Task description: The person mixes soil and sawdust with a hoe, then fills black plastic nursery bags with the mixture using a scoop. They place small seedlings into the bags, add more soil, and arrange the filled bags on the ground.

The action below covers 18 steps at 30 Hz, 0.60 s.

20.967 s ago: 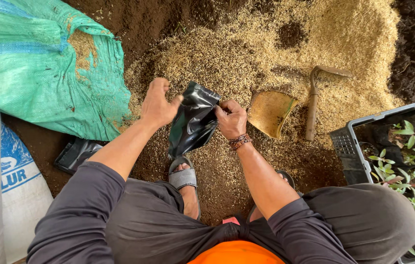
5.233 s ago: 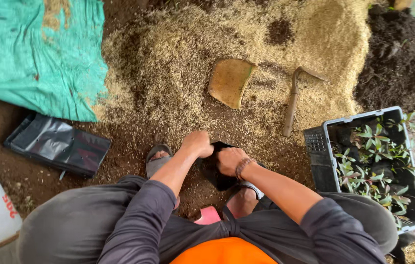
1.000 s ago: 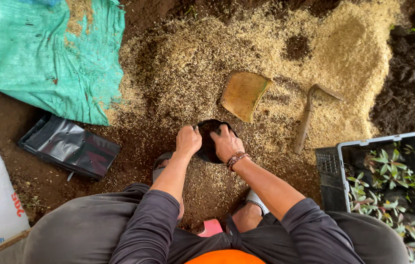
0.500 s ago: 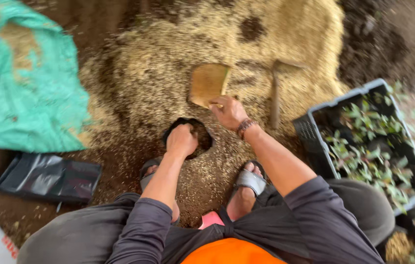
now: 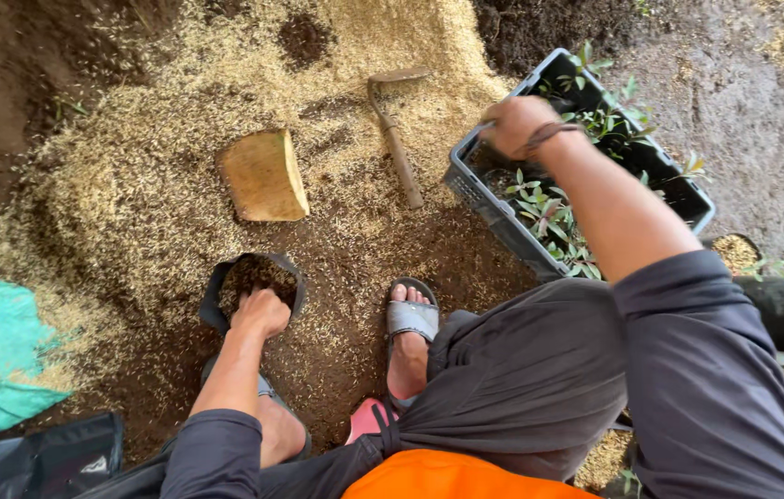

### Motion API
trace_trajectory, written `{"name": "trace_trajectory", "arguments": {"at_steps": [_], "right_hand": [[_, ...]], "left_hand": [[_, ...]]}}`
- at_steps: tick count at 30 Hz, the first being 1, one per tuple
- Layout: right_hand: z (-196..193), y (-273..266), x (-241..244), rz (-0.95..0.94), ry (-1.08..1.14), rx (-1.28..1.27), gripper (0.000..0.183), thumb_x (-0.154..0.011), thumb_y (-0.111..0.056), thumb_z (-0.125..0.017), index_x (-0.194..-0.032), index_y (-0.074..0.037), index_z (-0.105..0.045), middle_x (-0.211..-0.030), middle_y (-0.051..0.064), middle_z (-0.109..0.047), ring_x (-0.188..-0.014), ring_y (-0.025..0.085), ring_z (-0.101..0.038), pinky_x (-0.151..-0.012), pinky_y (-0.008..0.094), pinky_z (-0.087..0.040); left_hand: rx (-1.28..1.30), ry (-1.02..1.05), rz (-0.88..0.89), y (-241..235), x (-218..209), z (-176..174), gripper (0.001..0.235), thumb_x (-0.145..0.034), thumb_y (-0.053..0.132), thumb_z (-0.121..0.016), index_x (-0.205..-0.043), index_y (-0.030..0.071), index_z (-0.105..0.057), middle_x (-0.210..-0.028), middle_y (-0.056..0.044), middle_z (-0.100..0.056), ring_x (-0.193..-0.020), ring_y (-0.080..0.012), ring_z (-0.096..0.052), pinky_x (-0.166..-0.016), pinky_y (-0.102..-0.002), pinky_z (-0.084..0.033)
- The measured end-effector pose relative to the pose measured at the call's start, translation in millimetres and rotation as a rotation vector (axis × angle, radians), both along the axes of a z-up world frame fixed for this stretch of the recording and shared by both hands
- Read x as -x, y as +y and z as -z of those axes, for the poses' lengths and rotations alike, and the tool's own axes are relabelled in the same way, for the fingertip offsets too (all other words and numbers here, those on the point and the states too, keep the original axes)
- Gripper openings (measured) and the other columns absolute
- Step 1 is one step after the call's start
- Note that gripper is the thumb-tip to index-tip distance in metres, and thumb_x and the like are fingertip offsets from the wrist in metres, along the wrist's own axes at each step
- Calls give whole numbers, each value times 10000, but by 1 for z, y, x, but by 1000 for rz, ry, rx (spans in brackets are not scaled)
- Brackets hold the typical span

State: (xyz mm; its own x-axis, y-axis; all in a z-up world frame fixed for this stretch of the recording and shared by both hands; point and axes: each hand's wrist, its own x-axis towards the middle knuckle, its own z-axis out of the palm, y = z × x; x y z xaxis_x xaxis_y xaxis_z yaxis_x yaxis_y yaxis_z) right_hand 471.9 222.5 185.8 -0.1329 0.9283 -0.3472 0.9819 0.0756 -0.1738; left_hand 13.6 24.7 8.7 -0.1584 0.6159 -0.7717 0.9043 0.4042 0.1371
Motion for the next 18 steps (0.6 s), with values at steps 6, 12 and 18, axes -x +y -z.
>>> {"name": "trace_trajectory", "arguments": {"at_steps": [6, 12, 18], "right_hand": [[74, 1, -115, 244, -168, 41, 274, -1010, -331, -624, -1147, -144, -769, -1168, 160, -732, -1023, 315, -700, -951, 417, -556], [189, -12, -148, 248, -133, 139, 336, -952, -455, -680, -1138, -190, -774, -1152, 115, -737, -1064, 326, -680, -949, 425, -548], [221, 9, -148, 242, -48, 162, 289, -886, -358, -717, -1128, -208, -773, -1118, 136, -739, -1053, 352, -681, -928, 445, -547]], "left_hand": [[57, -9, -6, 2, 5, -7, 496, -835, 96, -501, -1304, -27, -603, -1466, -245, -509, -1351, -405, -498, -1146, -475, -391], [59, -29, -30, -4, 13, 9, 500, -820, 108, -493, -1277, -54, -614, -1394, -281, -571, -1257, -385, -598, -1083, -419, -469], [49, -45, 3, -5, 29, 41, 495, -845, 174, -498, -1244, -83, -639, -1385, -283, -583, -1271, -369, -597, -1099, -389, -475]]}}
